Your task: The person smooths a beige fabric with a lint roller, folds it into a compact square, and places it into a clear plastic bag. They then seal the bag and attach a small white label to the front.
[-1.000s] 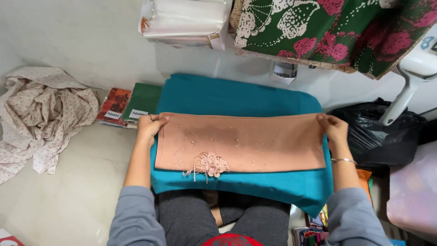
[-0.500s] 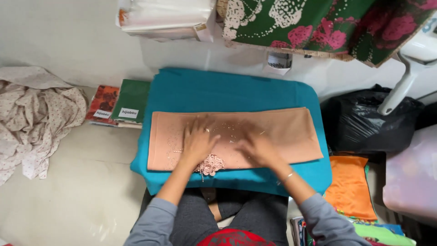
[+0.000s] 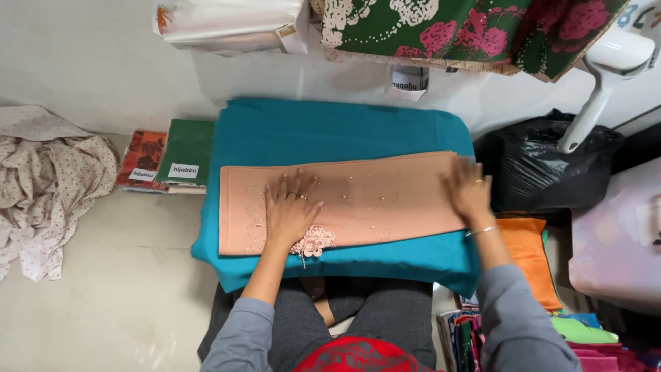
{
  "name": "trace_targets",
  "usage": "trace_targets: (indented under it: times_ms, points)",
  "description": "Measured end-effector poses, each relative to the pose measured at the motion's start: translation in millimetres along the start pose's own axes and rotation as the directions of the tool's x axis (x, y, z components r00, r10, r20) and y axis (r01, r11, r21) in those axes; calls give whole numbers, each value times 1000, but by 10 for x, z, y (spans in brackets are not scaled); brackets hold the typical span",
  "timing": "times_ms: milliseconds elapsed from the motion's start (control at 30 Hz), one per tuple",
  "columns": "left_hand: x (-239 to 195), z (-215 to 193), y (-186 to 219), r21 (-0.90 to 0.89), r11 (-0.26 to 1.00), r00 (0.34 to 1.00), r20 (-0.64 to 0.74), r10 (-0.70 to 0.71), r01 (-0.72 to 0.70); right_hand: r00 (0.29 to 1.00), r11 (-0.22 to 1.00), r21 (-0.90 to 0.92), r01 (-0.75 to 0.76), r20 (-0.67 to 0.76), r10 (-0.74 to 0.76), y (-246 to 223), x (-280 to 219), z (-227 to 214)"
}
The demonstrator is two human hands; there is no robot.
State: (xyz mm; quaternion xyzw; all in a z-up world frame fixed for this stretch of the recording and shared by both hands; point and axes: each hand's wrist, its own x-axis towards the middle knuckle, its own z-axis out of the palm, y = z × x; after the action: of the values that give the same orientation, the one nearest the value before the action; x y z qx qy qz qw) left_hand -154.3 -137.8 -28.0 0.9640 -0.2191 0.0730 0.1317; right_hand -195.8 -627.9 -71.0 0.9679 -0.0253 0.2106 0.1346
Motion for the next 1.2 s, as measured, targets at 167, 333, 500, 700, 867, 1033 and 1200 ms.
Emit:
trace_targets:
  times_ms: [167,333,500,700,867,1033,1200]
  points:
    - [28,-3,28,39,999,999,9,-31,30,783,761,567,-317,-296,547,1054,112,-262]
    - [33,-39,51,43,998,998,37,-44,43,644,391,907,-157,-206,736,1439,532,-1397]
    - [21,-53,50,52,998,999,19,-32,31,859,940,322,-117,-442,258,1321,925,-1698]
    - [23,-1,34,49,998,999,5,-34,34,704,858,514,-22,-602,378,480,771,-2349]
    - [-1,34,9,30,999,998,-61,-15,16,854,907,421,35,-484,192,-192,-310,-2152]
    - [-3,67,-10,-14,1000,998,-61,-2,1,930,889,324,-324,280,237,-814,-1112,-2169]
    - [-3,36,3,-15,1000,999,-40,-15,14,914,950,71,-305,300,271,-910,-1043,-1507]
